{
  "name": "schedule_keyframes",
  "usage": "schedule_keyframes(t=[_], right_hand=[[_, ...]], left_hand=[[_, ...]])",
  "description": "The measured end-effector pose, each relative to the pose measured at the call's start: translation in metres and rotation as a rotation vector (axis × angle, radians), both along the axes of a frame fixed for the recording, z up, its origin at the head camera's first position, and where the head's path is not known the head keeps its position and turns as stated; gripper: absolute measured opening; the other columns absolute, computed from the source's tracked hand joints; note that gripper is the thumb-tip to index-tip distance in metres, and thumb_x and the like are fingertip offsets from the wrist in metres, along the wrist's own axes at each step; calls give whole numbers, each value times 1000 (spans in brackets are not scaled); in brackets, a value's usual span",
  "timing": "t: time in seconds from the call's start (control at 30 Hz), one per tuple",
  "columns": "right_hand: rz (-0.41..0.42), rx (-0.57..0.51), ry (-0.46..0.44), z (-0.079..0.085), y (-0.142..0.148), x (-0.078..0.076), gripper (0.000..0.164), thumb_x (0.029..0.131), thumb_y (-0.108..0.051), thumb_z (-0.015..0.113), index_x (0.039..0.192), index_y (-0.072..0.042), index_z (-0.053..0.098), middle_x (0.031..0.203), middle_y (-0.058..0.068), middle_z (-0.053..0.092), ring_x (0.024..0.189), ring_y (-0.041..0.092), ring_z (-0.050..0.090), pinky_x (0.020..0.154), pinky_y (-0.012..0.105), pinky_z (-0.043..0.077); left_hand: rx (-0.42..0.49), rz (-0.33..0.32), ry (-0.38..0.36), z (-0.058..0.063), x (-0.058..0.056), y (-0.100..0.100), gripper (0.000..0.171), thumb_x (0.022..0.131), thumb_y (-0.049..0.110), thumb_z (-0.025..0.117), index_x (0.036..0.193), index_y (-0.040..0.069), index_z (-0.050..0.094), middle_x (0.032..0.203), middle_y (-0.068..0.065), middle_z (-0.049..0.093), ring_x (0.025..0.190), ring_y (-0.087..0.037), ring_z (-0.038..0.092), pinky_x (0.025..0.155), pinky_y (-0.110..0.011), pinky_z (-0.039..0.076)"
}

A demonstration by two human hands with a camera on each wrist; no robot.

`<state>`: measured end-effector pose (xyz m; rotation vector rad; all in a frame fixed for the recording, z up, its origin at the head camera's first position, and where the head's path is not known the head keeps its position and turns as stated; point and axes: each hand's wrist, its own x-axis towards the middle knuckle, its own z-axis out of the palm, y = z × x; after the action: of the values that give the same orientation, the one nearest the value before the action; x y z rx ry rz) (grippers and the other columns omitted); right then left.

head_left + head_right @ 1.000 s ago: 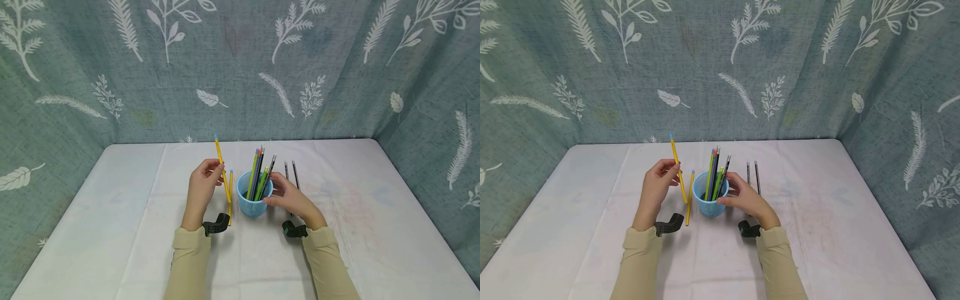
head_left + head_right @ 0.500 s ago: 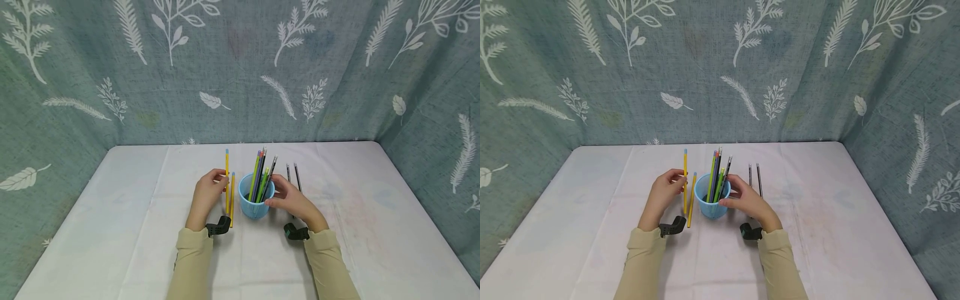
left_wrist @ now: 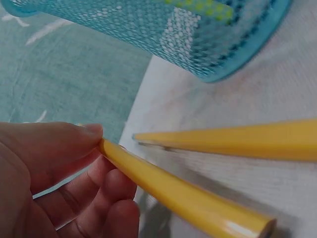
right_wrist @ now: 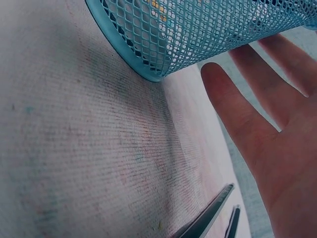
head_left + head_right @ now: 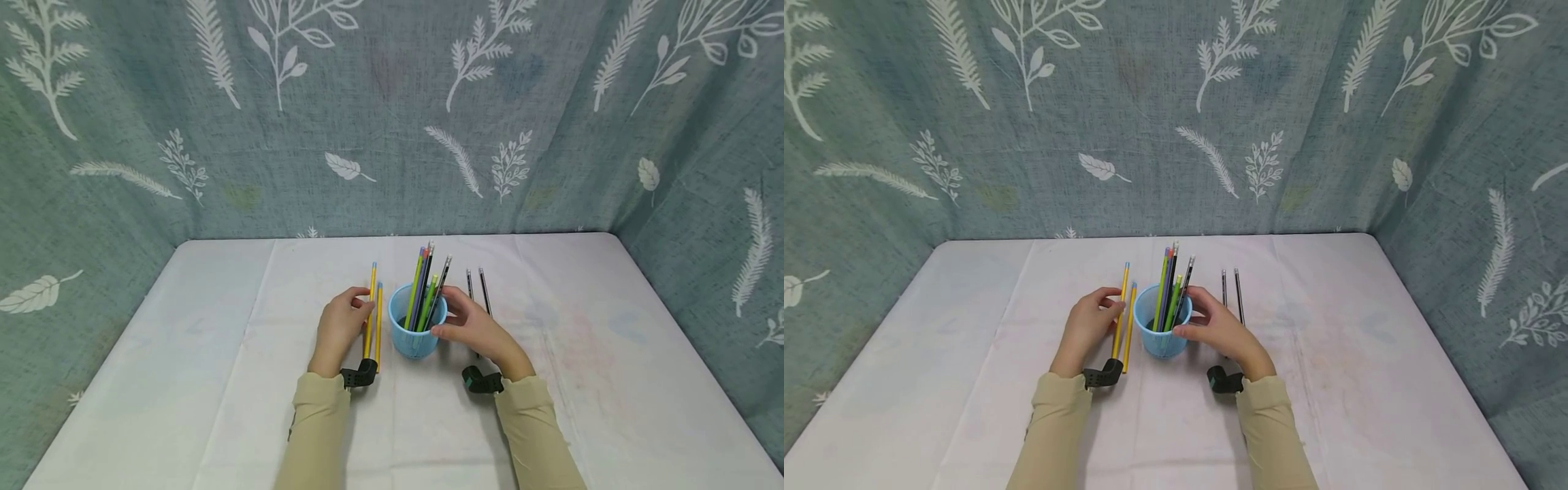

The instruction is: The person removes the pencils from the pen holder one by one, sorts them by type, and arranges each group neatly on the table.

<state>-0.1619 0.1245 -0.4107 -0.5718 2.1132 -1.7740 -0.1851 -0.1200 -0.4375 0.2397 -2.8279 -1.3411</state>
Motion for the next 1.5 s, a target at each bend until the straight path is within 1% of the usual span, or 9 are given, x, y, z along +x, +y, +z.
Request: schedule_keyframes(t=[0.1, 0.37, 0.57, 0.77, 0.97, 1.13, 1.27, 1.4, 1.5], right_hand=[[-1, 4, -7, 1, -1, 0, 61, 81, -10, 65, 134, -15, 35, 138, 8, 34, 124, 27, 35, 98, 45, 31], [-2, 6, -14, 3, -1, -1, 61, 82, -9, 64, 134, -14, 34, 139, 8, 33, 124, 28, 35, 97, 44, 33], [-9, 16, -30, 4, -2, -2, 62, 82, -8, 64, 135, -14, 33, 139, 9, 32, 122, 29, 37, 95, 42, 35], [-12, 17, -40, 4, -1, -1, 62, 82, -8, 64, 135, -13, 32, 139, 10, 31, 123, 29, 36, 96, 42, 34], [-24, 30, -51, 5, -1, -1, 62, 82, -11, 64, 136, -16, 32, 140, 10, 31, 123, 30, 36, 96, 43, 34], [-32, 41, -61, 4, -1, -1, 62, 82, -12, 64, 136, -17, 32, 139, 11, 31, 122, 29, 37, 96, 43, 34], [-34, 46, -60, 3, -2, -1, 62, 82, -11, 64, 135, -17, 32, 139, 11, 32, 122, 29, 37, 96, 43, 34], [-34, 45, -54, 2, -2, -1, 62, 82, -11, 64, 135, -17, 33, 139, 11, 32, 122, 29, 37, 96, 42, 34], [-36, 47, -51, 2, -2, -1, 62, 82, -11, 64, 135, -18, 33, 139, 11, 32, 122, 29, 37, 96, 42, 34]], left_hand=[[-21, -5, -9, -2, 0, -1, 29, 84, 24, 61, 112, 15, 59, 82, -1, 60, 55, -14, 56, 49, -25, 44], [-168, -38, -30, -8, -1, -2, 33, 84, 27, 59, 115, 19, 58, 79, 5, 58, 59, -12, 51, 51, -26, 38], [-207, -43, -29, -8, -1, 0, 33, 83, 23, 59, 115, 20, 58, 80, 5, 56, 59, -13, 49, 50, -27, 37], [-228, -46, -31, -10, -2, 0, 33, 83, 16, 56, 115, 22, 58, 79, 3, 54, 58, -14, 47, 48, -26, 37], [-212, -52, -32, -9, -2, -1, 33, 84, 17, 56, 117, 21, 57, 80, 2, 53, 60, -15, 48, 48, -27, 37], [-180, -36, -32, -6, -1, -1, 36, 84, 21, 57, 120, 20, 53, 80, 0, 52, 61, -16, 47, 50, -28, 37], [-163, -28, 1, -6, -1, -1, 36, 85, 25, 57, 120, 19, 52, 77, -2, 50, 60, -17, 46, 50, -28, 36], [-132, -29, 87, -3, -2, 0, 33, 87, 28, 55, 118, 18, 54, 78, -2, 49, 62, -17, 46, 52, -28, 37], [-96, -34, 161, 0, -2, 1, 29, 87, 29, 55, 114, 18, 57, 82, 0, 51, 67, -16, 49, 54, -28, 41]])
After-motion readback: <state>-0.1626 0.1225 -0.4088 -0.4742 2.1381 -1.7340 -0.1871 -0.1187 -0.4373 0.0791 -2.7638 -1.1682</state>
